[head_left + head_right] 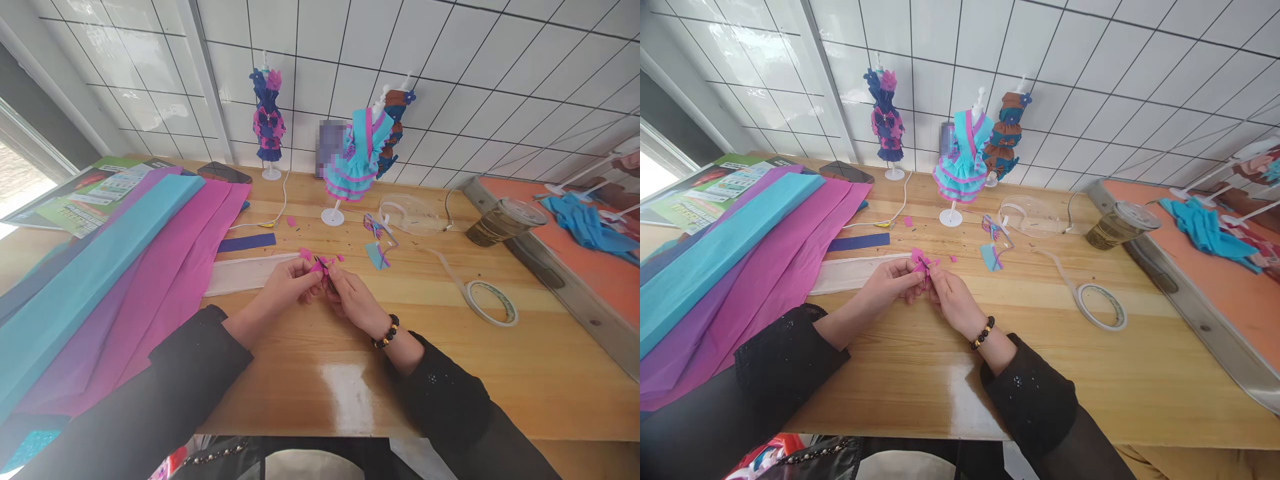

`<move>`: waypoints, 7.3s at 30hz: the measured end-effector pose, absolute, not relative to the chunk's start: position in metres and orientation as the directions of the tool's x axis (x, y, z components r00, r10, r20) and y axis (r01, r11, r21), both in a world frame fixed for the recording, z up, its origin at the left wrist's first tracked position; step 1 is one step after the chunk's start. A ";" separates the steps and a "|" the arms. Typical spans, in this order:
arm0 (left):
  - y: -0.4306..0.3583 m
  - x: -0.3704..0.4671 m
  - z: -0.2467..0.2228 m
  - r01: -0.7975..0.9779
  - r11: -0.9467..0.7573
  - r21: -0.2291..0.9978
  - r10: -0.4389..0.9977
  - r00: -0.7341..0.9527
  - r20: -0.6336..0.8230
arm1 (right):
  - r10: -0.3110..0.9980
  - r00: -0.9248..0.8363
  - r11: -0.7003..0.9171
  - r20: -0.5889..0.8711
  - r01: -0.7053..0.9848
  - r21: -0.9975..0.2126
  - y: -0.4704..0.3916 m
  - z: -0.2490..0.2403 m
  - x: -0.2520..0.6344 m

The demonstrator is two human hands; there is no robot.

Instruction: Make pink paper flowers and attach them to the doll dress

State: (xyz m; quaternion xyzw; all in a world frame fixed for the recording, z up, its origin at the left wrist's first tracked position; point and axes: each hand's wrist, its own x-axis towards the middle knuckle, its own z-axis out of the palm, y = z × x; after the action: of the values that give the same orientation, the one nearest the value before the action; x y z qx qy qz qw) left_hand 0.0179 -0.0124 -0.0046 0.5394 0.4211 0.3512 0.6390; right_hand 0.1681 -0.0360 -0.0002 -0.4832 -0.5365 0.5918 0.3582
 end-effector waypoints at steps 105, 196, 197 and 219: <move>-0.004 0.009 0.000 -0.007 0.059 0.998 0.883 0.467 -0.049 | 0.948 -0.300 -0.062 -0.108 0.159 -0.985 -0.038 0.003 0.171; 0.001 0.003 0.003 0.057 0.073 0.996 0.855 0.510 -0.092 | 0.929 -0.346 -0.050 -0.129 0.228 -0.972 -0.039 0.007 0.174; 0.001 0.003 0.003 0.053 0.071 0.996 0.854 0.512 -0.088 | 0.930 -0.345 -0.049 -0.126 0.224 -0.973 -0.039 0.008 0.174; -0.001 0.004 0.003 0.058 0.062 0.996 0.827 0.557 -0.084 | 0.951 -0.300 -0.025 -0.076 0.170 -0.985 -0.037 0.001 0.174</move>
State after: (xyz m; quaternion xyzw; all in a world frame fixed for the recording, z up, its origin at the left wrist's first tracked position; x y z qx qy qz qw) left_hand 0.0036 -0.0008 0.0033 0.6142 0.3602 0.3033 0.6333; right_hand 0.1740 -0.0365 0.0012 -0.4689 -0.5977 0.5409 0.3611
